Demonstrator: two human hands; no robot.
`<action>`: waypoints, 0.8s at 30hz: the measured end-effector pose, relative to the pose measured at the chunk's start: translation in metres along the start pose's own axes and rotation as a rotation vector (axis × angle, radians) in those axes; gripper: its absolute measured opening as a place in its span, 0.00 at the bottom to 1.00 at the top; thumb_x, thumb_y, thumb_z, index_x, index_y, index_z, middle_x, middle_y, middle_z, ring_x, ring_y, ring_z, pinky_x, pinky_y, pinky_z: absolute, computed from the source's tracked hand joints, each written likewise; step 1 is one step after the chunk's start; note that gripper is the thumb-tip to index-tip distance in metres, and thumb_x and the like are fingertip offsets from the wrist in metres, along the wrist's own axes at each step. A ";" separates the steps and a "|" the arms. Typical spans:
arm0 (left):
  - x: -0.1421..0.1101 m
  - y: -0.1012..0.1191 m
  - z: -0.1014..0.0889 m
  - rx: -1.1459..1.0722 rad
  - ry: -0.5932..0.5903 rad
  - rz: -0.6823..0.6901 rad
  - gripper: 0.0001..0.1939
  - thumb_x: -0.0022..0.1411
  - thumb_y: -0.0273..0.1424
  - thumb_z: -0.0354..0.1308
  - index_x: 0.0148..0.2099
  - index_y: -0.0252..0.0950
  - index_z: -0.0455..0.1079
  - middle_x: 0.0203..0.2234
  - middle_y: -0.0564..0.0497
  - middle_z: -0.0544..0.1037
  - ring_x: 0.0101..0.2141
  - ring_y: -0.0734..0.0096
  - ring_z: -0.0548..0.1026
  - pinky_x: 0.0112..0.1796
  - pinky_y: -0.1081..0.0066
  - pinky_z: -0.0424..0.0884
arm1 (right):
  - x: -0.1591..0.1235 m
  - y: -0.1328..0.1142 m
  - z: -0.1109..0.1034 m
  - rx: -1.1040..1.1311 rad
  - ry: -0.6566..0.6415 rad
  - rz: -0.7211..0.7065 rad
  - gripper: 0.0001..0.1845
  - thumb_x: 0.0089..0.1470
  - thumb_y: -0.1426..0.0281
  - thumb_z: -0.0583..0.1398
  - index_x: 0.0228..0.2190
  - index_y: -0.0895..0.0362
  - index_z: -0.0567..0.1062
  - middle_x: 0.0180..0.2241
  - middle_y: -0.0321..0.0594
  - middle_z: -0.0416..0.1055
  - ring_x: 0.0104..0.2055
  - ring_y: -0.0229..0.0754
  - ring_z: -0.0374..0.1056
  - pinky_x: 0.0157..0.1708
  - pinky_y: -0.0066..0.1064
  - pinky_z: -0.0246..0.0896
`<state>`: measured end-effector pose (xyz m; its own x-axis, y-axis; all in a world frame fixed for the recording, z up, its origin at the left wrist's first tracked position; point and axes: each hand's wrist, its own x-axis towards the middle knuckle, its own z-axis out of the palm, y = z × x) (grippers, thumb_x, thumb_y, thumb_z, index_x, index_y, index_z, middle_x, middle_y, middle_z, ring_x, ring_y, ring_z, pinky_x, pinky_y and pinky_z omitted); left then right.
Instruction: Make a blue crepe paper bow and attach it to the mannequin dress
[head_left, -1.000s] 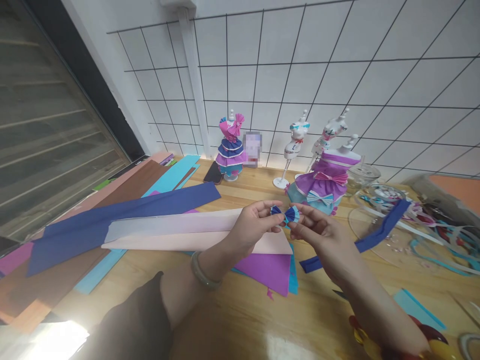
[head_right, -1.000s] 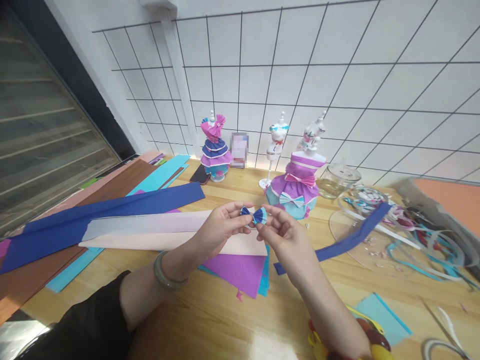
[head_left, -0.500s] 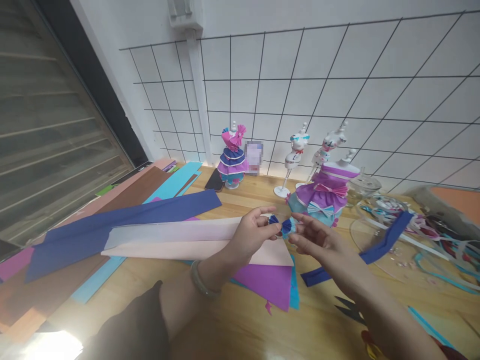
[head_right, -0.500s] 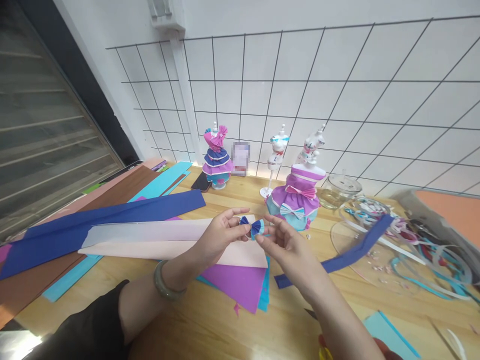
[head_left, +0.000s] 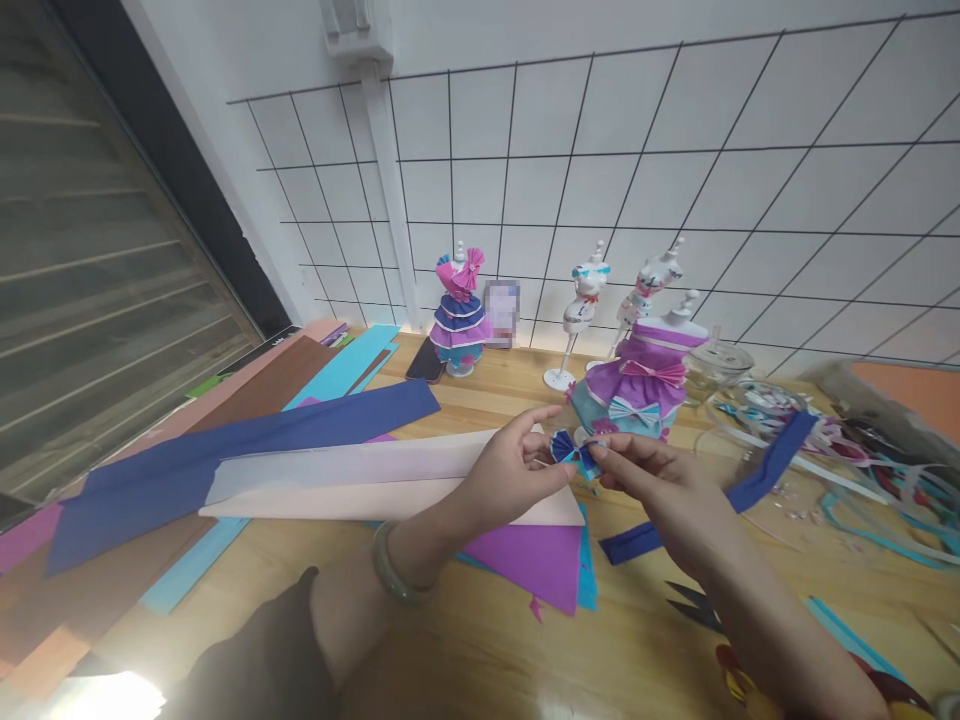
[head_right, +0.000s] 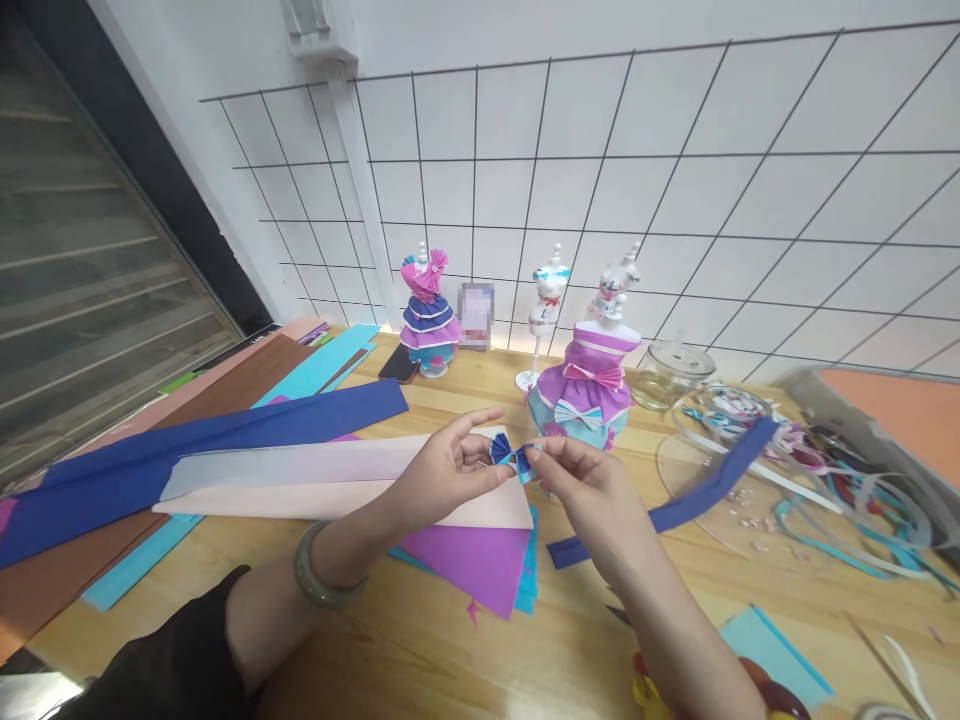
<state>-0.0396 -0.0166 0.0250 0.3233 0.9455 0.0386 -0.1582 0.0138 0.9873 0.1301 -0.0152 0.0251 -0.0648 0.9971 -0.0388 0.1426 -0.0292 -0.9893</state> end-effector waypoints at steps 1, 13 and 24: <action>0.000 0.001 0.000 -0.010 0.001 -0.011 0.34 0.50 0.28 0.62 0.58 0.35 0.55 0.30 0.50 0.72 0.32 0.73 0.71 0.35 0.71 0.65 | 0.000 0.000 -0.001 -0.001 0.006 -0.004 0.16 0.41 0.57 0.64 0.29 0.55 0.77 0.25 0.37 0.71 0.26 0.36 0.61 0.29 0.28 0.59; 0.004 0.005 -0.009 -0.210 -0.050 -0.179 0.14 0.53 0.38 0.59 0.35 0.31 0.68 0.30 0.46 0.72 0.32 0.69 0.72 0.33 0.68 0.67 | -0.001 -0.002 0.002 0.076 0.002 -0.054 0.14 0.42 0.58 0.65 0.30 0.55 0.76 0.27 0.38 0.72 0.29 0.37 0.64 0.31 0.29 0.61; 0.003 0.004 -0.006 -0.109 -0.023 -0.209 0.09 0.50 0.32 0.60 0.29 0.30 0.68 0.25 0.50 0.70 0.28 0.75 0.69 0.29 0.73 0.65 | -0.007 -0.008 0.010 -0.092 -0.047 -0.166 0.18 0.45 0.57 0.62 0.36 0.55 0.73 0.34 0.41 0.72 0.37 0.43 0.67 0.35 0.32 0.63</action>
<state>-0.0447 -0.0117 0.0281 0.3806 0.9107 -0.1606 -0.1845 0.2450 0.9518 0.1198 -0.0223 0.0322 -0.1409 0.9833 0.1156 0.2153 0.1444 -0.9658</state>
